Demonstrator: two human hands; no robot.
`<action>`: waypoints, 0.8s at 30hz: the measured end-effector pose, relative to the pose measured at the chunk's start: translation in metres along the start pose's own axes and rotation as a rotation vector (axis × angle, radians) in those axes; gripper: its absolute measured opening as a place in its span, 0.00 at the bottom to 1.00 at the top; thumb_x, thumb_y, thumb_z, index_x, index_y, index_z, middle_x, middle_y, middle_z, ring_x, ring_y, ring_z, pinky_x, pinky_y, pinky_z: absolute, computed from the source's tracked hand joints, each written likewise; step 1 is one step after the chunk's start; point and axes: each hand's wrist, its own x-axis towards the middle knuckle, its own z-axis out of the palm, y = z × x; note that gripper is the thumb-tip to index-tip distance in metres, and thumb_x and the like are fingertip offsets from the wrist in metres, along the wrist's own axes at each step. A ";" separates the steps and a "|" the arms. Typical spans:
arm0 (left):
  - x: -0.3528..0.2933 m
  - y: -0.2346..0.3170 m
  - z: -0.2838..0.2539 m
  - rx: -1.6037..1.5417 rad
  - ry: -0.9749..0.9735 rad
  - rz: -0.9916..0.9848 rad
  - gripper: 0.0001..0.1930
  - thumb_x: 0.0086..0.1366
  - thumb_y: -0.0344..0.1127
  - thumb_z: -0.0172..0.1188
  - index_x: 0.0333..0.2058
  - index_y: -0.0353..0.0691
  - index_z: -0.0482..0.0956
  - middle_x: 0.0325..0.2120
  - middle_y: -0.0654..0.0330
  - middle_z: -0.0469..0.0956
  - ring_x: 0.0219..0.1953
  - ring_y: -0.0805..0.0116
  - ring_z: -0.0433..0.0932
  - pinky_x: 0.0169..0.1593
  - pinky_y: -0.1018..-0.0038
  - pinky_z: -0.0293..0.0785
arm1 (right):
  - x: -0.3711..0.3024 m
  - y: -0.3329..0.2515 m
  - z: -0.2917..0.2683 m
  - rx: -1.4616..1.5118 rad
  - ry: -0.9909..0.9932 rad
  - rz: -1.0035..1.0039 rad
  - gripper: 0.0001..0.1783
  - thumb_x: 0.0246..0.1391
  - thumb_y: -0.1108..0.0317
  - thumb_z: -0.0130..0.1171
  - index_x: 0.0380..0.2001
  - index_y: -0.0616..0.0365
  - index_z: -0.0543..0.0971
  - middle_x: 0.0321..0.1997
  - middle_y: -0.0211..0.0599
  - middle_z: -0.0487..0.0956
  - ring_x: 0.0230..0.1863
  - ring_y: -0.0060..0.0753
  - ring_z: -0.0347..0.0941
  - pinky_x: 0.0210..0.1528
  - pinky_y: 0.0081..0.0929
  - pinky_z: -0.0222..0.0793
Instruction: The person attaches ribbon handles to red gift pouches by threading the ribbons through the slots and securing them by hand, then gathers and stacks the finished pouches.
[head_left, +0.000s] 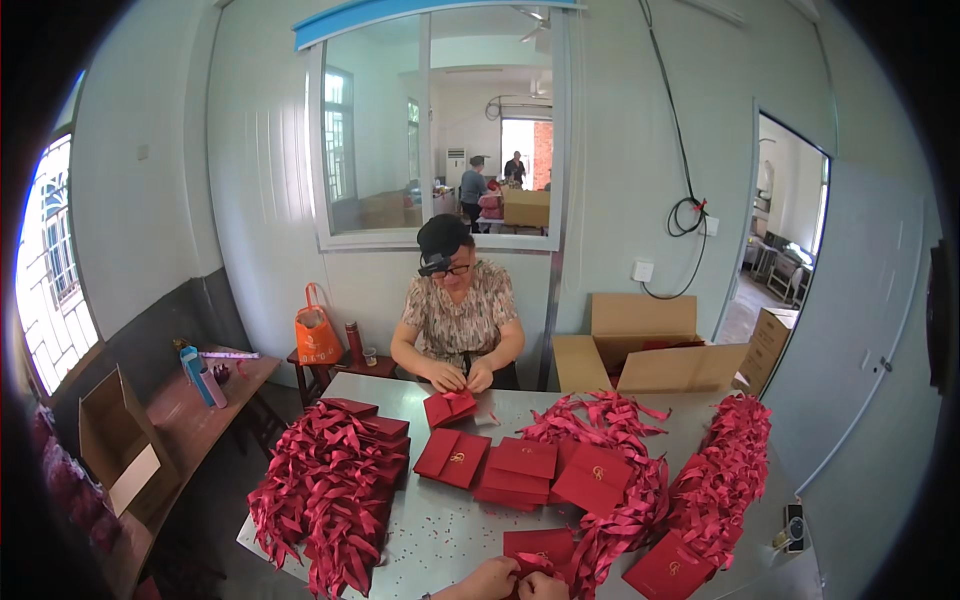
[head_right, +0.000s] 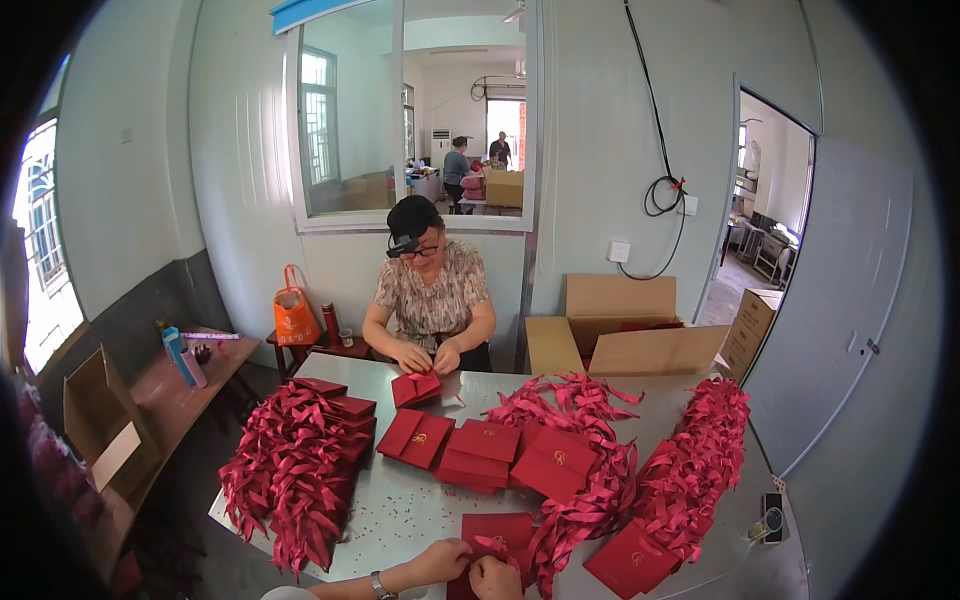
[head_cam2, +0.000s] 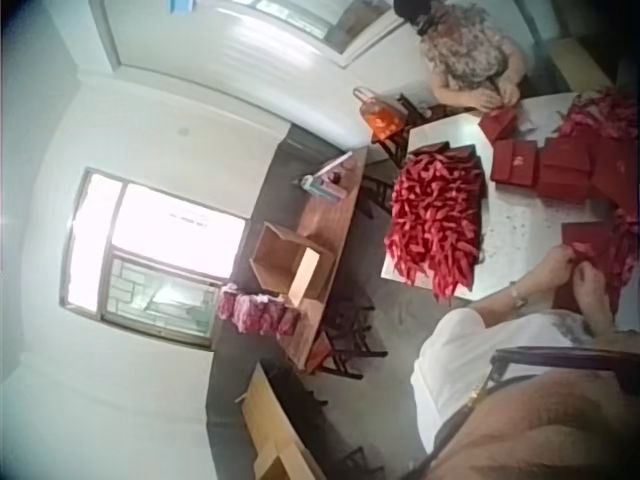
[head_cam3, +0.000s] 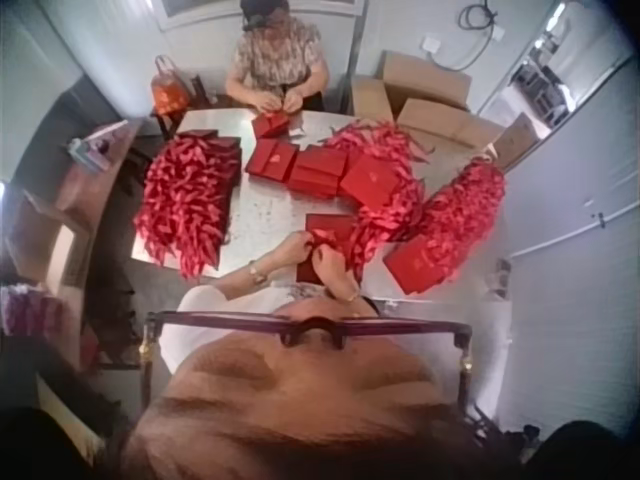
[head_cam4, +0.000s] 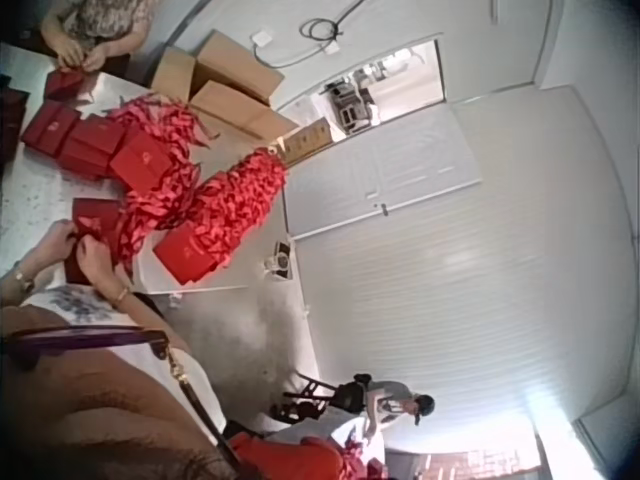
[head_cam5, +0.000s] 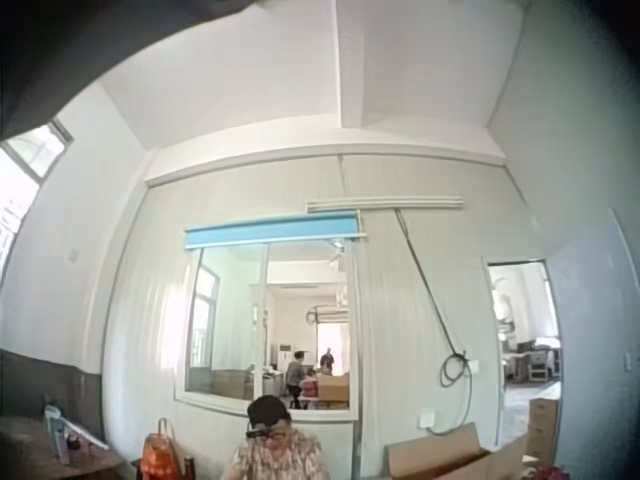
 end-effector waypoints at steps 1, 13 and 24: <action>-0.002 0.001 0.003 -0.013 0.037 0.026 0.09 0.53 0.29 0.54 0.33 0.34 0.76 0.31 0.45 0.76 0.36 0.46 0.75 0.41 0.60 0.72 | 0.000 -0.003 -0.002 0.002 -0.006 0.006 0.09 0.51 0.62 0.55 0.26 0.56 0.77 0.24 0.54 0.76 0.28 0.59 0.74 0.32 0.50 0.70; 0.008 -0.020 0.001 -0.196 0.002 -0.042 0.11 0.53 0.29 0.58 0.37 0.33 0.77 0.32 0.48 0.78 0.33 0.56 0.77 0.39 0.68 0.73 | 0.003 0.020 0.011 0.071 0.001 0.073 0.08 0.51 0.65 0.55 0.25 0.57 0.75 0.24 0.51 0.76 0.27 0.54 0.74 0.29 0.45 0.70; 0.001 -0.020 -0.011 -0.649 -0.253 -0.417 0.13 0.53 0.25 0.56 0.40 0.33 0.77 0.30 0.60 0.76 0.33 0.74 0.73 0.38 0.78 0.70 | -0.004 0.022 0.011 0.193 -0.023 0.096 0.06 0.49 0.69 0.58 0.26 0.61 0.75 0.25 0.47 0.77 0.28 0.50 0.75 0.29 0.40 0.70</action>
